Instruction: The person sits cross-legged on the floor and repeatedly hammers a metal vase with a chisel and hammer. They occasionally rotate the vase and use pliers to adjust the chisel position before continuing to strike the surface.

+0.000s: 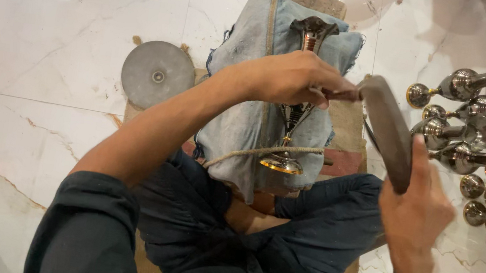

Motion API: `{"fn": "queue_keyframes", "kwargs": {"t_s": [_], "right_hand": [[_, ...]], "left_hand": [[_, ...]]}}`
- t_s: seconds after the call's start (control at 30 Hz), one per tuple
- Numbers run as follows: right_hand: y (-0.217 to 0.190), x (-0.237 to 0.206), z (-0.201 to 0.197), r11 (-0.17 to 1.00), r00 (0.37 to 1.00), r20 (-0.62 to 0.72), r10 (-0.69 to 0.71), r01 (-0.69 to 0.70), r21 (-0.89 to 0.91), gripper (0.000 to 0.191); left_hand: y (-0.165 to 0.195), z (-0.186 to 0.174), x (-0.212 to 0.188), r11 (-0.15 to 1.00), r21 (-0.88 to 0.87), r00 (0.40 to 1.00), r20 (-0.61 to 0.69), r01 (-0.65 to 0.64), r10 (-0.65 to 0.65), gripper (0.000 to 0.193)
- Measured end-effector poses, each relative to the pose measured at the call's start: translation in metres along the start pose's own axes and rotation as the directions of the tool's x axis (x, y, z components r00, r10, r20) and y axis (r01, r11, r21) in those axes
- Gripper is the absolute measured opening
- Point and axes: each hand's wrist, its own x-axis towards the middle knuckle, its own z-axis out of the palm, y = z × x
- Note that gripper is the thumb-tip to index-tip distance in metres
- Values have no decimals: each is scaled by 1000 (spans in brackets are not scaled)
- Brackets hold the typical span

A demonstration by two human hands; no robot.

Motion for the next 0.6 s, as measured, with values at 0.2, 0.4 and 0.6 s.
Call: {"fn": "queue_keyframes", "kwargs": {"t_s": [0.2, 0.4, 0.6], "right_hand": [[-13, 3, 10, 989, 958, 272, 91, -55, -137, 88], [-14, 29, 12, 1000, 988, 155, -12, 13, -10, 72], [-29, 68, -28, 984, 988, 17, -151, 152, -92, 75]], "left_hand": [[0, -2, -5, 966, -93, 962, -108, 243, -252, 59], [0, -8, 2, 993, -7, 992, -47, 120, -120, 50], [-3, -12, -6, 998, -42, 997, -70, 39, -42, 50]]}}
